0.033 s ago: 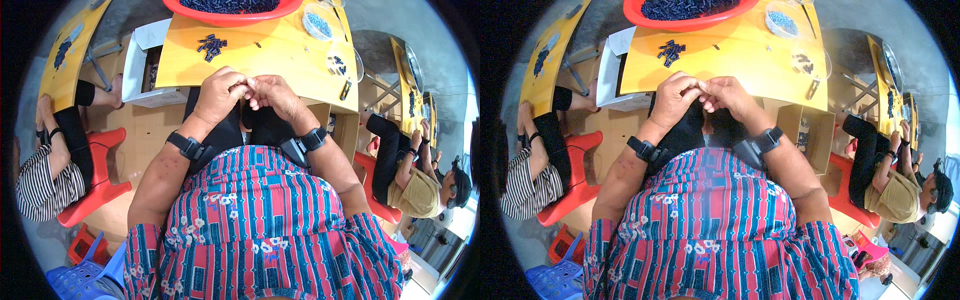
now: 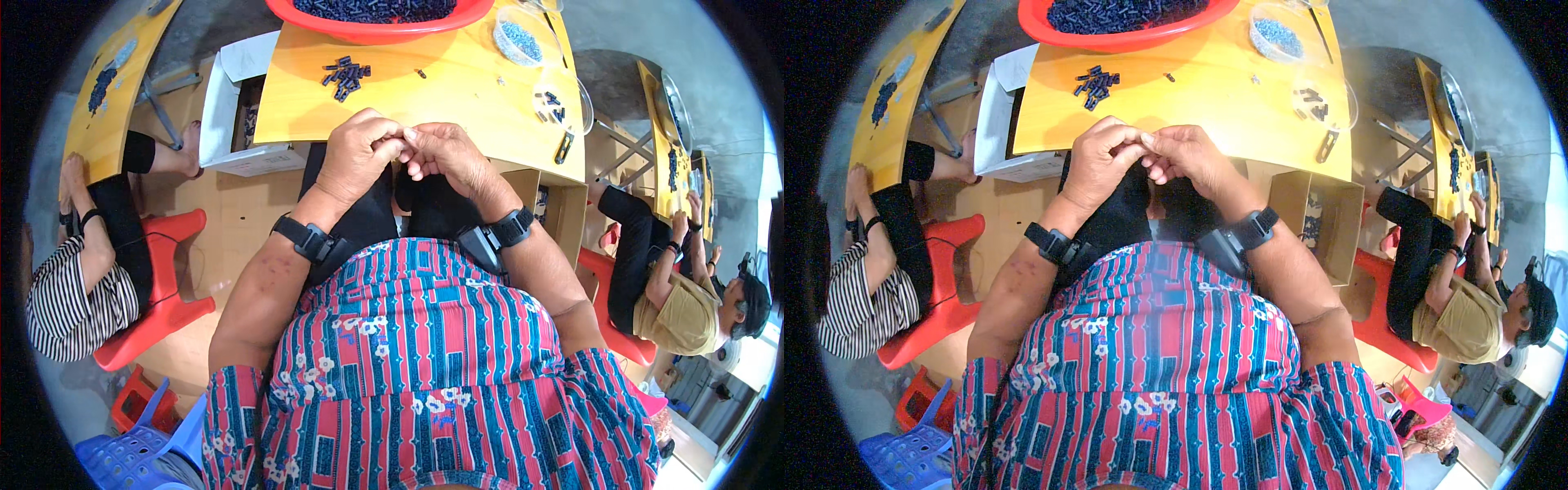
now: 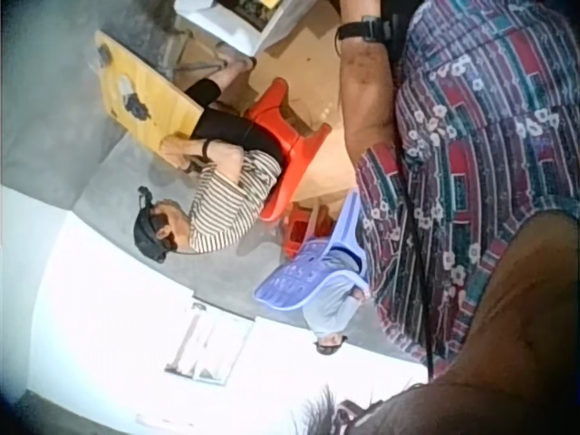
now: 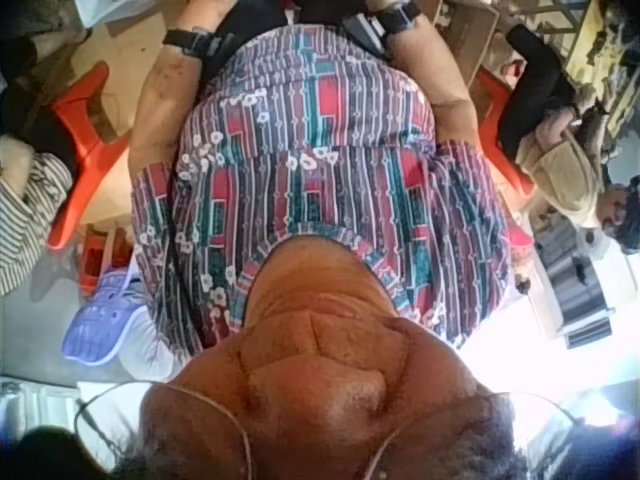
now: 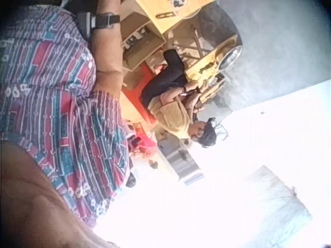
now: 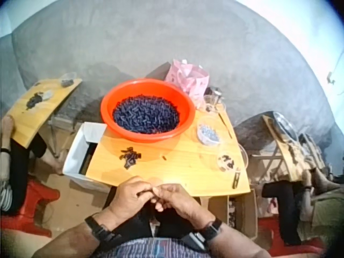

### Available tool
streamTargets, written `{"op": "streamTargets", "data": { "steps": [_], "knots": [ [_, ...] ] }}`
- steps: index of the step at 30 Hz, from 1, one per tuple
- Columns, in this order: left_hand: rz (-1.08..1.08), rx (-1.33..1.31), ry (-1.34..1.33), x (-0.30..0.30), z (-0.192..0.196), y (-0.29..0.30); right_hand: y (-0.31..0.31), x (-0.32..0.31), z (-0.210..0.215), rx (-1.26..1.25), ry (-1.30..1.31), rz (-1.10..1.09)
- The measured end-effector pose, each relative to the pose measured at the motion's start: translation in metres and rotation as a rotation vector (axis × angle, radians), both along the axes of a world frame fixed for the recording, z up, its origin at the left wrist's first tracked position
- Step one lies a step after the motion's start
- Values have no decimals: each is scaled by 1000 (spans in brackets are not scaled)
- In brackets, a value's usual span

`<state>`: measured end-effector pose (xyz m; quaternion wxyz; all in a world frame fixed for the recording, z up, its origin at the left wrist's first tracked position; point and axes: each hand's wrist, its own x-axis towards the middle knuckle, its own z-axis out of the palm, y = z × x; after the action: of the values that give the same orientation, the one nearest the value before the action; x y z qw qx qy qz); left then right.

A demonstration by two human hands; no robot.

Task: The person is assembling small black plastic components by hand and trimming flashing with snips.

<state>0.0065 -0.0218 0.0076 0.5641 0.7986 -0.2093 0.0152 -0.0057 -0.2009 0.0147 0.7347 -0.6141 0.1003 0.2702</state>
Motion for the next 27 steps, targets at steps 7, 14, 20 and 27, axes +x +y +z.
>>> {"op": "streamTargets", "data": {
  "steps": [7, 14, 20, 27],
  "knots": [
    [-33, 71, -163, 23, -8, -3, 0, 20, 13, -324, -136, 23],
    [12, 269, -201, 28, -18, -9, -1, 31, 11, -536, -205, 79],
    [18, 290, -187, 25, -19, -10, -4, 30, 11, -448, -112, 33],
    [44, 271, -202, 10, -17, -13, -9, 15, 10, -365, -116, 28]
  ]
}}
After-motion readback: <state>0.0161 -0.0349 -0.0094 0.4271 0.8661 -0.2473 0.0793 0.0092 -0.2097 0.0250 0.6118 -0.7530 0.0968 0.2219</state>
